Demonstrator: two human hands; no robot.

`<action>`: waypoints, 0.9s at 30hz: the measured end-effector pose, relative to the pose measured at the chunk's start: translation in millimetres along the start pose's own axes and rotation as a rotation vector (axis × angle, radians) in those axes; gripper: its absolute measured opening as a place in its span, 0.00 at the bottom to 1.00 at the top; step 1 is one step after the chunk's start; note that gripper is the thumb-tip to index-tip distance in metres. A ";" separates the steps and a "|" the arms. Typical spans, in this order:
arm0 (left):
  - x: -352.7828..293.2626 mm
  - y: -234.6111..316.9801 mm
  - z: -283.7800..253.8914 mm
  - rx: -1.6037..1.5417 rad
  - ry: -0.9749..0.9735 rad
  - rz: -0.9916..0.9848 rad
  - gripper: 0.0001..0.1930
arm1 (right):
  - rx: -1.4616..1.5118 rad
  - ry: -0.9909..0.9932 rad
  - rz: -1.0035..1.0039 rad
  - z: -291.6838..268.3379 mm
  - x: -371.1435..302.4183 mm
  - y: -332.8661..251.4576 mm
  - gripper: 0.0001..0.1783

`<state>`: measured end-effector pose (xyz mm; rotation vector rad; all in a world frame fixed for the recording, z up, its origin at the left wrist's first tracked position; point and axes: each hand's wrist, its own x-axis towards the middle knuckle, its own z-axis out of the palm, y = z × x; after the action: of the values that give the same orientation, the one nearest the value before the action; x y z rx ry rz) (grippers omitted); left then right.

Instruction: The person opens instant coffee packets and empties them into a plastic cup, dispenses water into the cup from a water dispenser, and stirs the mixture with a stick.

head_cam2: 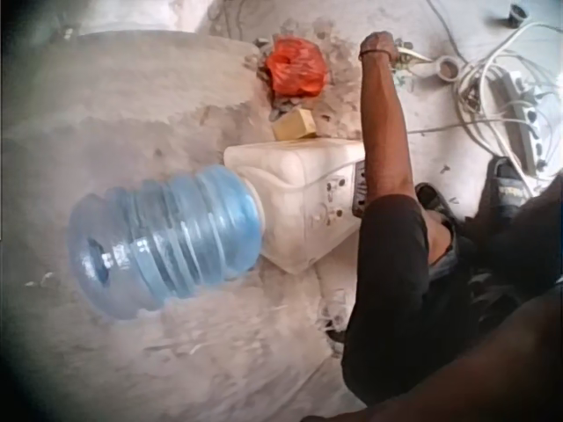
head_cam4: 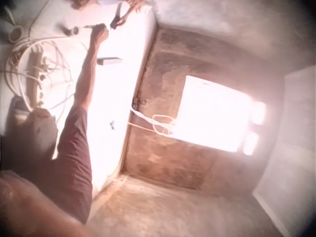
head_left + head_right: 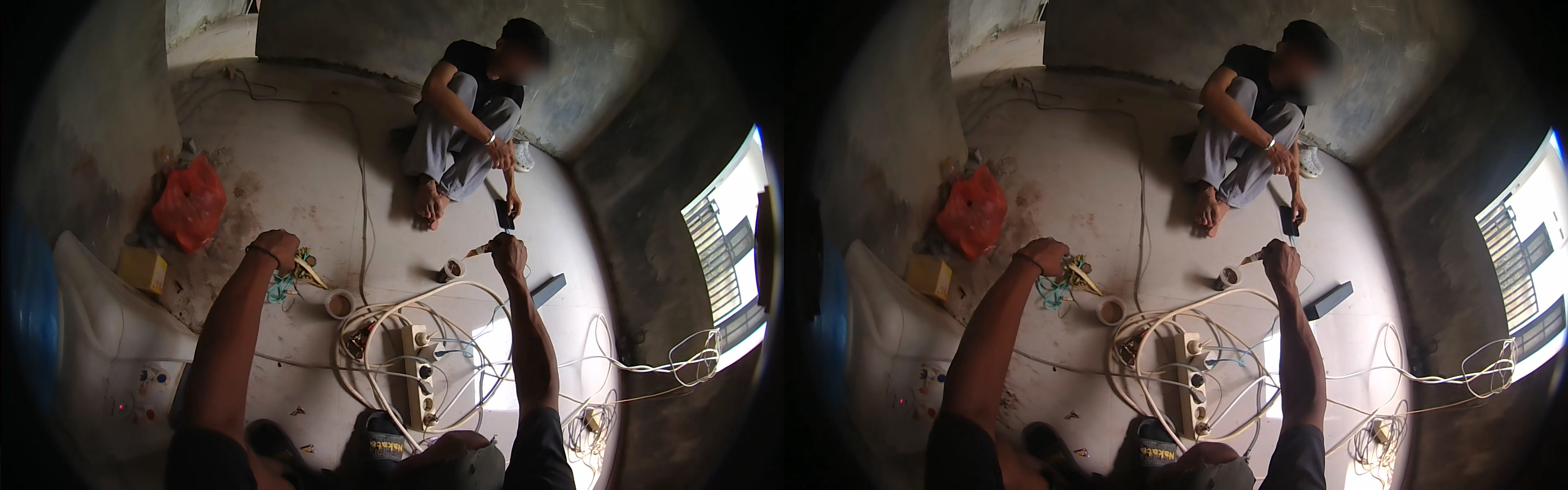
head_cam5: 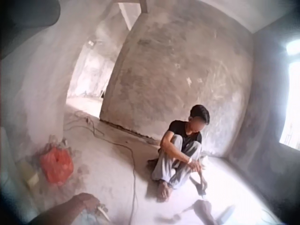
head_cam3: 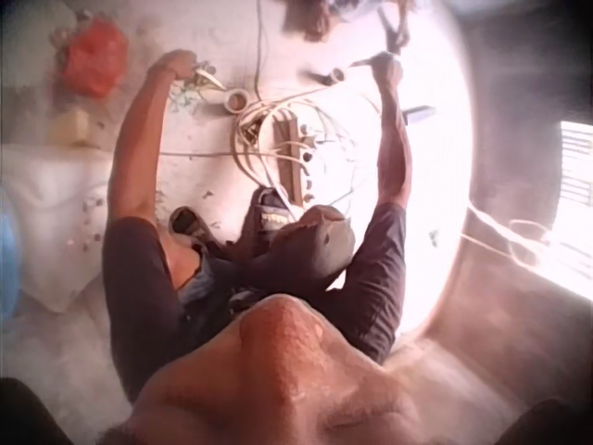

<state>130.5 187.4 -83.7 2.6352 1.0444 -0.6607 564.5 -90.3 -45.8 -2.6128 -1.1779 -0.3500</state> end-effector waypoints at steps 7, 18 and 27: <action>-7.7 -11.5 0.2 -0.015 0.054 0.008 0.24 | -0.010 0.046 0.031 -26.9 -5.4 -5.2 0.08; -18.3 -18.5 -5.7 0.024 0.156 0.097 0.11 | 0.191 0.350 -0.037 -26.1 -20.9 21.3 0.08; -3.2 -39.2 12.6 0.026 0.012 -0.046 0.19 | 0.847 -0.379 -0.034 -10.1 -92.5 -46.5 0.10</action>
<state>97.2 209.1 -94.9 2.6475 1.1100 -0.6737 468.6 -128.1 -59.6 -1.9349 -1.1330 0.5549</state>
